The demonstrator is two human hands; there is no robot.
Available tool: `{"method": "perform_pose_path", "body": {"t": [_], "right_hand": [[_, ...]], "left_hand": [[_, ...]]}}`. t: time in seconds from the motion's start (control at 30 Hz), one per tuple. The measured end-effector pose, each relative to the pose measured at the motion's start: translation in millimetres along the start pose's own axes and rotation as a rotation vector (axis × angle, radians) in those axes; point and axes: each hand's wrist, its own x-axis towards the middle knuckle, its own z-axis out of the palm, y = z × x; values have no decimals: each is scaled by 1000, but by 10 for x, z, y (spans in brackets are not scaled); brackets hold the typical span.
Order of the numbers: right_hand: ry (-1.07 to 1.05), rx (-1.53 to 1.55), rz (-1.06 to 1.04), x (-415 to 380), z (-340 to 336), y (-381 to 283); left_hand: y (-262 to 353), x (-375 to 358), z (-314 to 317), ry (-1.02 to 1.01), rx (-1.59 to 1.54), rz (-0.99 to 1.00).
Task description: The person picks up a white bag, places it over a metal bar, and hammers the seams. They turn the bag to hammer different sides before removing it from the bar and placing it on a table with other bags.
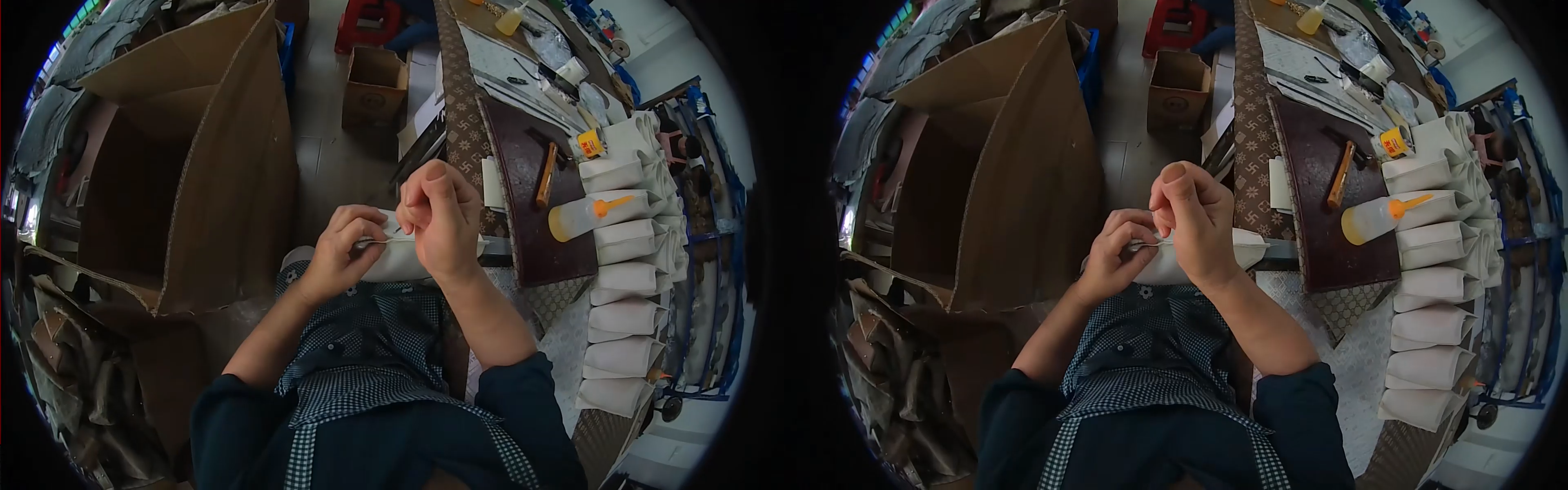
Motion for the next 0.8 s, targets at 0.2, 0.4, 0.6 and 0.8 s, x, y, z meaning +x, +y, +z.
{"method": "perform_pose_path", "body": {"t": [0.2,0.4,0.6,0.8], "right_hand": [[-31,-92,105,5,59,82],[-179,-398,114,46,-61,-130],[-82,-732,6,-34,-545,-704],[118,-404,52,-292,-983,-931]], "left_hand": [[15,-3,-7,12,3,-10],[65,12,-47,-56,-27,-70],[34,22,-63,-108,111,32],[148,168,-71,-206,299,150]]}}
